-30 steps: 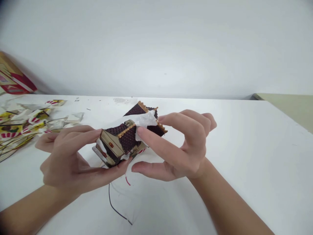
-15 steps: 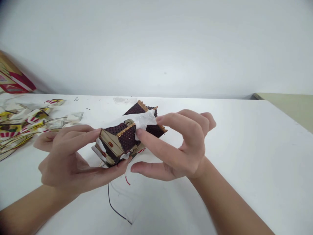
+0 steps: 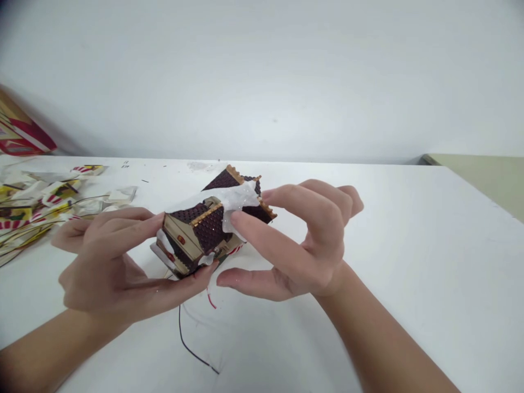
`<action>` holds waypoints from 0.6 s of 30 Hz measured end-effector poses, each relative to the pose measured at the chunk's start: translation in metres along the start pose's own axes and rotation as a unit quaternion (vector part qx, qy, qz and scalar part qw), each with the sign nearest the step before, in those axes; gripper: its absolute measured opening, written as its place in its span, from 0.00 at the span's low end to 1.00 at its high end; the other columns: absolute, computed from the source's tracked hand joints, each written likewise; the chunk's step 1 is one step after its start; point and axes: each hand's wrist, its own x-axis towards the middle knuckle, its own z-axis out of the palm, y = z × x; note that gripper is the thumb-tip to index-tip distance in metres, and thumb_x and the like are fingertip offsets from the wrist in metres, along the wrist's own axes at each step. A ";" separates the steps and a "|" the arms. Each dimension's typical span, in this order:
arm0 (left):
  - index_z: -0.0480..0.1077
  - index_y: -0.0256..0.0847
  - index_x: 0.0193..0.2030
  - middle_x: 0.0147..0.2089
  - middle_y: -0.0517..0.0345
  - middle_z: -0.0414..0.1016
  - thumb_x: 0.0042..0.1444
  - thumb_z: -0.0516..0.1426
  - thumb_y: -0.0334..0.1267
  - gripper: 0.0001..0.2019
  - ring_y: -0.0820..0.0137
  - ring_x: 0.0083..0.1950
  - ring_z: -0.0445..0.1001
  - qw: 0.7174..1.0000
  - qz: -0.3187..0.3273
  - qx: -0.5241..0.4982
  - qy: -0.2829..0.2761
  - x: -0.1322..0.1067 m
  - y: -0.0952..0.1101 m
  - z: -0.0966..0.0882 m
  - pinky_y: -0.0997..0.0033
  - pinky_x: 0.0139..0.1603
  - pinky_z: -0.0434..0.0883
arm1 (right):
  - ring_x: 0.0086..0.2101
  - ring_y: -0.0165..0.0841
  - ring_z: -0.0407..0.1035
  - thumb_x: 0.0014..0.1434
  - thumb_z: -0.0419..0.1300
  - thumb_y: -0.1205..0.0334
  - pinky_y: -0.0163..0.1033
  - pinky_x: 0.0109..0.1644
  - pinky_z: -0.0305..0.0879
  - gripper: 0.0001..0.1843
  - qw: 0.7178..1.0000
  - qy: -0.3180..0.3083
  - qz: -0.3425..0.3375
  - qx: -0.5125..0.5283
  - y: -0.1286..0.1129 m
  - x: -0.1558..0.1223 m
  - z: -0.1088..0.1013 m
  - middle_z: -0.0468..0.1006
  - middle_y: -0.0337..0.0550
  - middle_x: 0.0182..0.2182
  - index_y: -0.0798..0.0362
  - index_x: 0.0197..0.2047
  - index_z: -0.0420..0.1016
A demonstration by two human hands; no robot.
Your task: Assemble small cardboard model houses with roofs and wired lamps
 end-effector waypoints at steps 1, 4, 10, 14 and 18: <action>0.69 0.43 0.49 0.22 0.66 0.63 0.31 0.67 0.45 0.33 0.65 0.29 0.70 1.000 0.000 -0.001 -0.002 0.000 0.000 0.000 0.59 0.34 0.60 | 0.35 0.40 0.65 0.53 0.49 0.28 0.47 0.36 0.59 0.34 1.000 0.000 0.002 0.002 0.000 0.000 0.000 0.68 0.46 0.37 0.40 0.51 0.76; 0.69 0.45 0.49 0.22 0.67 0.63 0.31 0.67 0.45 0.32 0.65 0.29 0.70 1.000 -0.005 0.003 -0.006 0.001 0.001 0.000 0.59 0.35 0.60 | 0.35 0.39 0.65 0.53 0.52 0.30 0.47 0.37 0.59 0.31 1.000 0.007 0.001 0.028 -0.001 0.001 0.001 0.68 0.46 0.38 0.42 0.47 0.78; 0.69 0.45 0.49 0.22 0.67 0.63 0.31 0.67 0.45 0.32 0.65 0.29 0.70 1.000 -0.011 0.005 -0.003 0.001 0.003 0.000 0.59 0.36 0.59 | 0.32 0.32 0.64 0.50 0.58 0.38 0.43 0.38 0.58 0.25 0.999 0.022 -0.015 0.041 0.002 0.009 0.000 0.69 0.43 0.38 0.51 0.38 0.77; 0.69 0.44 0.48 0.24 0.65 0.64 0.30 0.68 0.46 0.34 0.64 0.29 0.71 1.000 -0.015 0.003 -0.001 0.001 0.003 0.000 0.60 0.35 0.58 | 0.31 0.29 0.63 0.48 0.59 0.42 0.41 0.36 0.58 0.22 0.999 0.028 -0.022 0.030 0.003 0.011 0.000 0.69 0.42 0.38 0.52 0.36 0.75; 0.69 0.41 0.47 0.24 0.65 0.63 0.28 0.68 0.45 0.34 0.64 0.29 0.70 1.000 -0.009 -0.002 -0.004 0.001 0.002 0.000 0.60 0.34 0.59 | 0.31 0.28 0.63 0.46 0.61 0.46 0.40 0.36 0.58 0.18 0.999 0.030 -0.022 0.039 0.004 0.013 0.001 0.69 0.41 0.37 0.52 0.33 0.74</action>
